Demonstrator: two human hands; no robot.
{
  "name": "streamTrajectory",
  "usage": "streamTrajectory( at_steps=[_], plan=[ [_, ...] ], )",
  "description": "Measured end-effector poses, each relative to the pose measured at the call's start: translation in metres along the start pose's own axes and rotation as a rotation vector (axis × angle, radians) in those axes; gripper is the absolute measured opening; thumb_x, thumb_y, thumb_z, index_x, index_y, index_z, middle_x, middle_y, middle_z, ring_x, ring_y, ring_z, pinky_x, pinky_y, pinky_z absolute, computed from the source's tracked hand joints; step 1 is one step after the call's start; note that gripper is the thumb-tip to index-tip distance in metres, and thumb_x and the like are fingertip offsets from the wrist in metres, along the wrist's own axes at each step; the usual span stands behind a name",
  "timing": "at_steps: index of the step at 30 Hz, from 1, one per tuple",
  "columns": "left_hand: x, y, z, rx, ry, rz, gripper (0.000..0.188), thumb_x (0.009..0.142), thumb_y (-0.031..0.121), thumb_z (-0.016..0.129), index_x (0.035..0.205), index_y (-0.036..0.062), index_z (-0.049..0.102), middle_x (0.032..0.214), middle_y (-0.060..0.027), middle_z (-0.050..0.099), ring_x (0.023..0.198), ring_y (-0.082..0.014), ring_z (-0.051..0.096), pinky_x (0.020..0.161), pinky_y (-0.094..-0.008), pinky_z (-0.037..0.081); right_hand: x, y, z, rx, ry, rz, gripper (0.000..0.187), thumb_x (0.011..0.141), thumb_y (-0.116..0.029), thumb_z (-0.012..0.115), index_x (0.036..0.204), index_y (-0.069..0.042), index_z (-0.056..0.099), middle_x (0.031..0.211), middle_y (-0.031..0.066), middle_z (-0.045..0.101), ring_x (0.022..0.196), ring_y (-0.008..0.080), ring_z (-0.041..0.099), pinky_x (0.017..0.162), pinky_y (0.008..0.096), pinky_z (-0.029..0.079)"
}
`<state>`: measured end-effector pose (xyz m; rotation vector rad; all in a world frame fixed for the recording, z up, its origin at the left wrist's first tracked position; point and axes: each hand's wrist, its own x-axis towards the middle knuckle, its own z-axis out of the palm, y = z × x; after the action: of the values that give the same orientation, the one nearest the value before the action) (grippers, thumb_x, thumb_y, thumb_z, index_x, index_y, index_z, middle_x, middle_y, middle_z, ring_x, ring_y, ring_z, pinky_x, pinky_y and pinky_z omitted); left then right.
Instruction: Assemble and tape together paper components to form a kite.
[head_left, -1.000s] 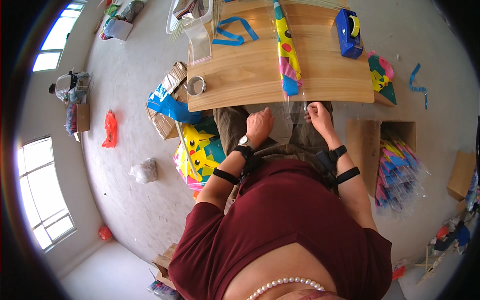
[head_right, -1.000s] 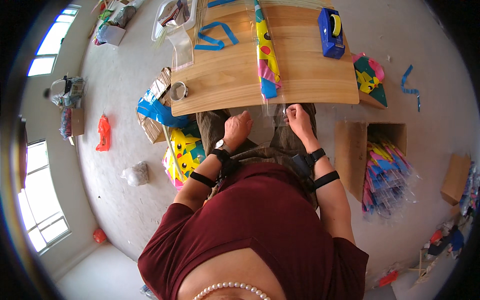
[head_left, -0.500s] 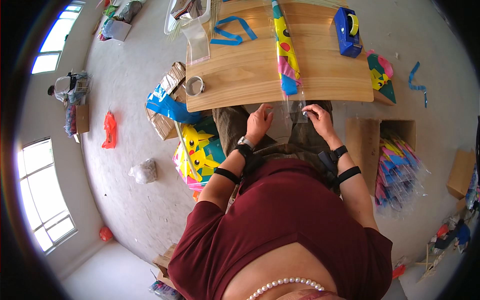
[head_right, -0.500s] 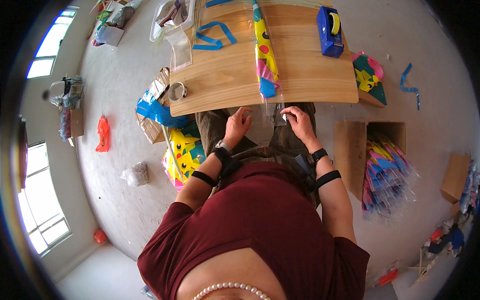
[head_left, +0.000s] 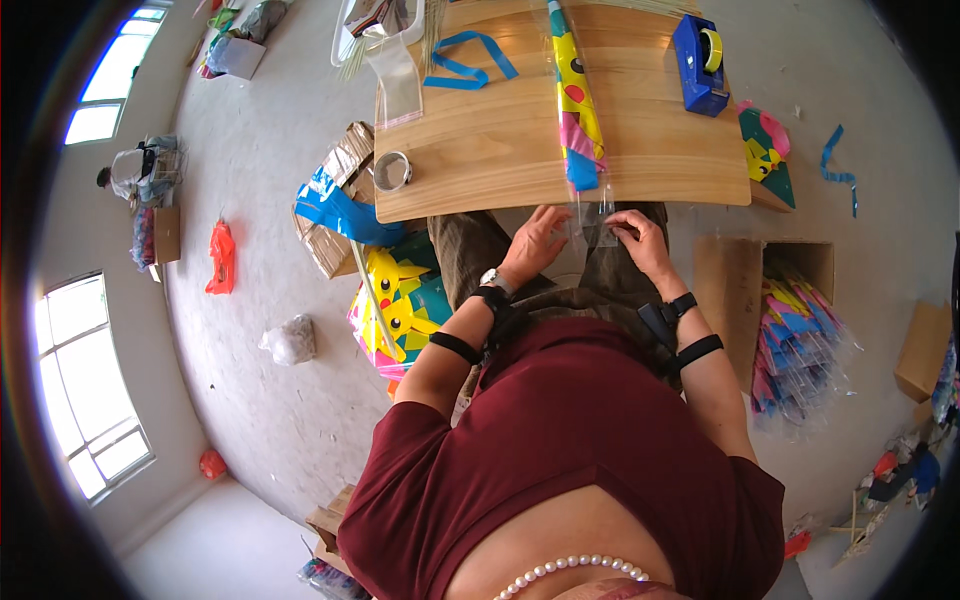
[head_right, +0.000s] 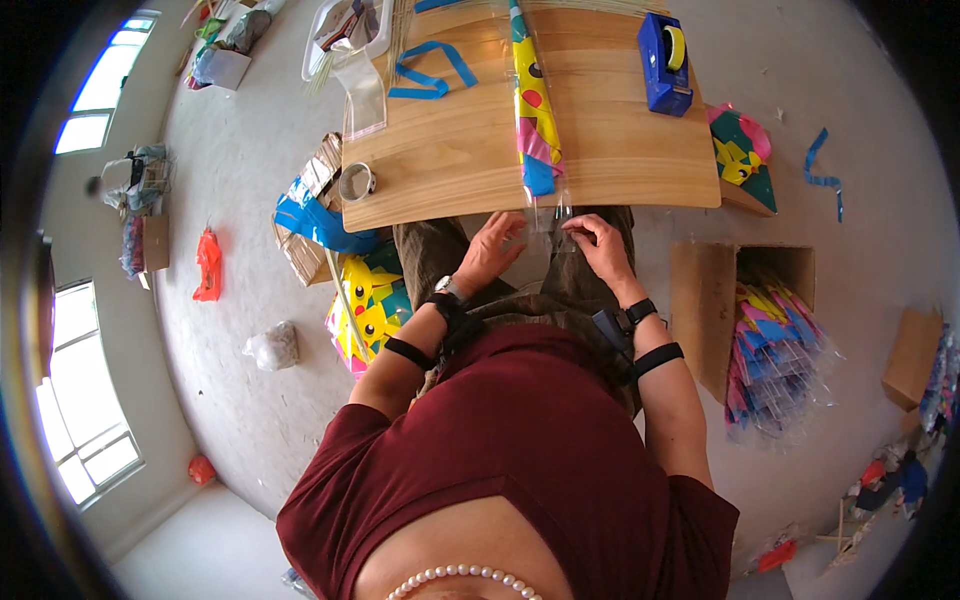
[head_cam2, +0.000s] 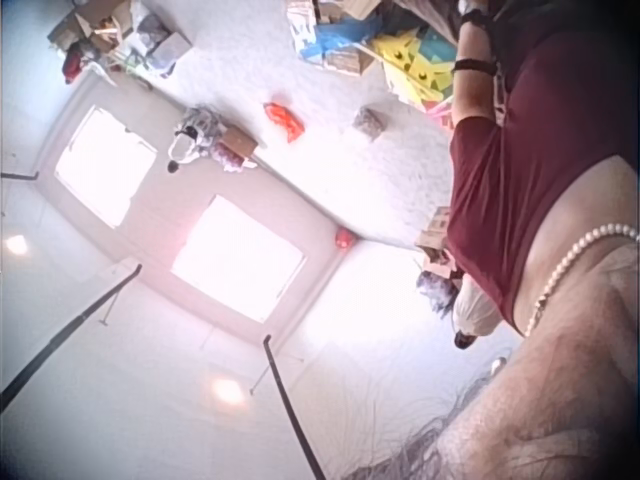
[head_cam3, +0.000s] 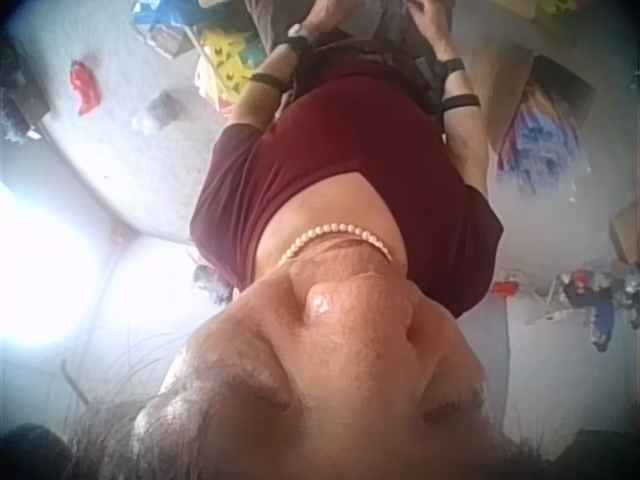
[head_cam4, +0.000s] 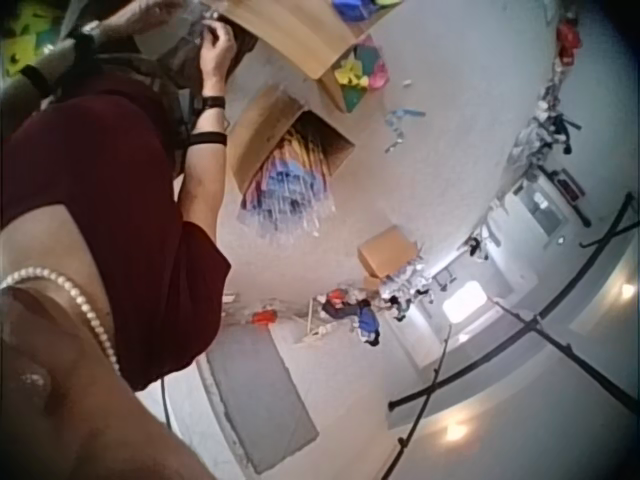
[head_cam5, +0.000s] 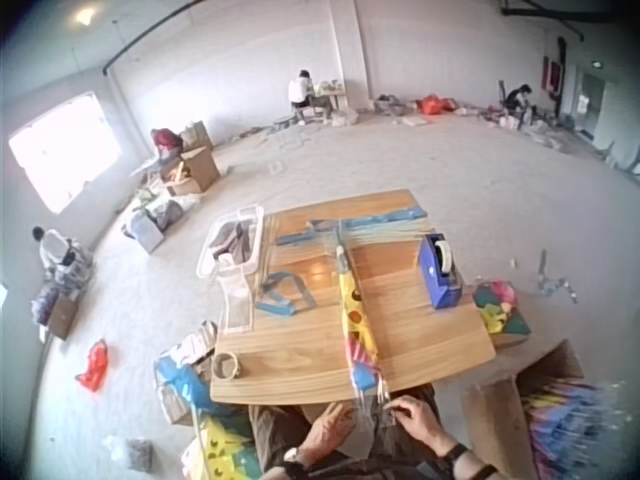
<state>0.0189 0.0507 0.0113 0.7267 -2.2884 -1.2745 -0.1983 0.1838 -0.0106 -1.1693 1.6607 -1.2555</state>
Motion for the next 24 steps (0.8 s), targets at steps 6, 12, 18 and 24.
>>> streamTrajectory(
  at_steps=[6,12,18,24],
  plan=[
    [0.002,0.001,0.010,0.075,-0.031,-0.012,0.026,0.087,0.003,0.071,0.112,0.0076,0.068,0.105,-0.0124,0.065,0.090,-0.0306,0.068,0.080,-0.0378,0.056,0.001,0.000,0.000,-0.021,0.012,-0.014,0.015,0.090,0.004,0.069,0.102,-0.002,0.072,0.103,0.0052,0.070,0.099,0.0158,0.069,0.086,0.0287,0.054],
    [0.003,-0.010,0.018,0.039,0.054,0.039,0.009,0.089,0.005,0.073,0.097,0.0049,0.071,0.098,-0.0115,0.069,0.092,-0.0306,0.069,0.078,-0.0381,0.056,0.000,-0.001,-0.001,-0.091,0.056,-0.068,0.010,0.089,0.000,0.071,0.099,-0.002,0.073,0.097,0.0075,0.075,0.093,0.0181,0.071,0.084,0.0302,0.054],
    [0.000,-0.008,0.015,-0.024,0.056,-0.005,0.010,0.088,0.004,0.074,0.097,0.0030,0.071,0.099,-0.0116,0.071,0.094,-0.0299,0.070,0.080,-0.0367,0.056,-0.001,0.001,-0.004,-0.077,0.054,-0.037,0.010,0.089,-0.002,0.072,0.099,-0.002,0.073,0.097,0.0090,0.076,0.092,0.0200,0.073,0.083,0.0306,0.055],
    [-0.003,-0.010,0.015,-0.082,0.063,-0.088,0.009,0.089,0.006,0.074,0.096,0.0015,0.070,0.095,-0.0102,0.074,0.089,-0.0223,0.072,0.080,-0.0324,0.056,0.000,-0.001,-0.005,-0.124,0.046,-0.024,0.011,0.091,-0.011,0.073,0.098,-0.002,0.074,0.097,0.0088,0.077,0.093,0.0190,0.073,0.083,0.0313,0.055]
  ],
)
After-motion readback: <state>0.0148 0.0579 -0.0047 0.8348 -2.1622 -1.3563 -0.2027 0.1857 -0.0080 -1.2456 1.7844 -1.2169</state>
